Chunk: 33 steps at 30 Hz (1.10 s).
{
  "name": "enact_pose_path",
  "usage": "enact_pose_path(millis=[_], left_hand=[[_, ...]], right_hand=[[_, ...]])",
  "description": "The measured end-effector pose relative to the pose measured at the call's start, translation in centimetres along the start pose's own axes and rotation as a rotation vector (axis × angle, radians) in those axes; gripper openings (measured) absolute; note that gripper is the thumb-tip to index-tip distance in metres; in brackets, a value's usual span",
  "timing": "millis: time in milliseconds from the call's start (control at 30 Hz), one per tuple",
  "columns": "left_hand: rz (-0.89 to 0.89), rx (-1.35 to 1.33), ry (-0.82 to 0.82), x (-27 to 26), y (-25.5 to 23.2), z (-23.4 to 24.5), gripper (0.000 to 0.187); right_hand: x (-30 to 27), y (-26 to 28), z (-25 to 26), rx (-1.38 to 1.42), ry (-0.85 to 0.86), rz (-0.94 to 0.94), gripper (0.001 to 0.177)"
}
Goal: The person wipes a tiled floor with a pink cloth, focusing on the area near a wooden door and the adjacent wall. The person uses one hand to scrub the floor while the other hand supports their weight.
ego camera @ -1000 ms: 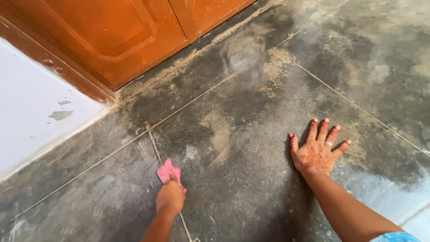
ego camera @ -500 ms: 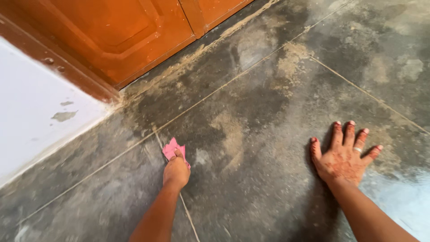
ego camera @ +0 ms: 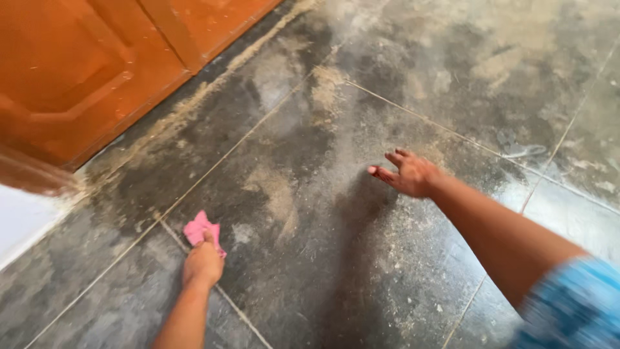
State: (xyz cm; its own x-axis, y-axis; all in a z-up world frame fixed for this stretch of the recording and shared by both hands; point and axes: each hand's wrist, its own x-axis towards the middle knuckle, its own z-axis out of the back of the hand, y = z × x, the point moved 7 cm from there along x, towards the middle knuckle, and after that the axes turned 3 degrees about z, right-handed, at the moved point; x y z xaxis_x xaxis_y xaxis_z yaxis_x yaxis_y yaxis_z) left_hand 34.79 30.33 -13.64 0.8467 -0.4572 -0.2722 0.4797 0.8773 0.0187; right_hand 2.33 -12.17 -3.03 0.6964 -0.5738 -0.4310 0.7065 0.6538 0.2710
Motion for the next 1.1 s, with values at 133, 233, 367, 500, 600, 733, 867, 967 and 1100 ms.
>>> enact_pose_path(millis=[133, 233, 367, 500, 600, 733, 867, 967, 1100], left_hand=[[0.037, -0.082, 0.021, -3.3, -1.6, 1.3, 0.053], [0.102, -0.159, -0.026, -5.2, -3.0, 2.9, 0.05], [0.148, -0.256, -0.109, -7.0, -4.2, 3.6, 0.046], [0.14, -0.216, -0.06, -8.7, -4.3, 3.6, 0.056], [0.201, -0.235, -0.025, -9.4, -3.9, 4.1, 0.041], [0.245, -0.363, -0.215, -8.3, -2.3, 3.1, 0.028], [0.36, -0.645, -0.394, -5.1, 0.5, -1.2, 0.041], [0.396, -0.717, -0.539, -2.0, -1.7, -1.2, 0.059], [0.146, -0.604, -0.508, 1.1, -18.3, 5.3, 0.056]], right_hand=[[-8.1, 0.9, 0.1, -0.229, -0.035, 0.236, 0.096], [-11.8, -0.4, 3.9, -0.184, -0.04, 0.161, 0.091], [-14.2, -2.8, 7.6, 0.015, -0.223, 0.116, 0.087], [-13.8, -6.8, 5.2, -0.023, -0.288, 0.17, 0.084], [-11.8, -12.5, 1.6, 0.066, -0.252, 0.018, 0.083], [-10.0, -18.6, -3.8, -0.02, -0.353, -0.161, 0.081], [-13.3, -17.6, -7.8, -0.153, -0.731, -0.095, 0.075], [-14.4, -17.0, -7.5, -0.079, -0.794, -0.084, 0.074], [-14.6, -16.0, -6.0, -0.045, -0.854, -0.097, 0.073]])
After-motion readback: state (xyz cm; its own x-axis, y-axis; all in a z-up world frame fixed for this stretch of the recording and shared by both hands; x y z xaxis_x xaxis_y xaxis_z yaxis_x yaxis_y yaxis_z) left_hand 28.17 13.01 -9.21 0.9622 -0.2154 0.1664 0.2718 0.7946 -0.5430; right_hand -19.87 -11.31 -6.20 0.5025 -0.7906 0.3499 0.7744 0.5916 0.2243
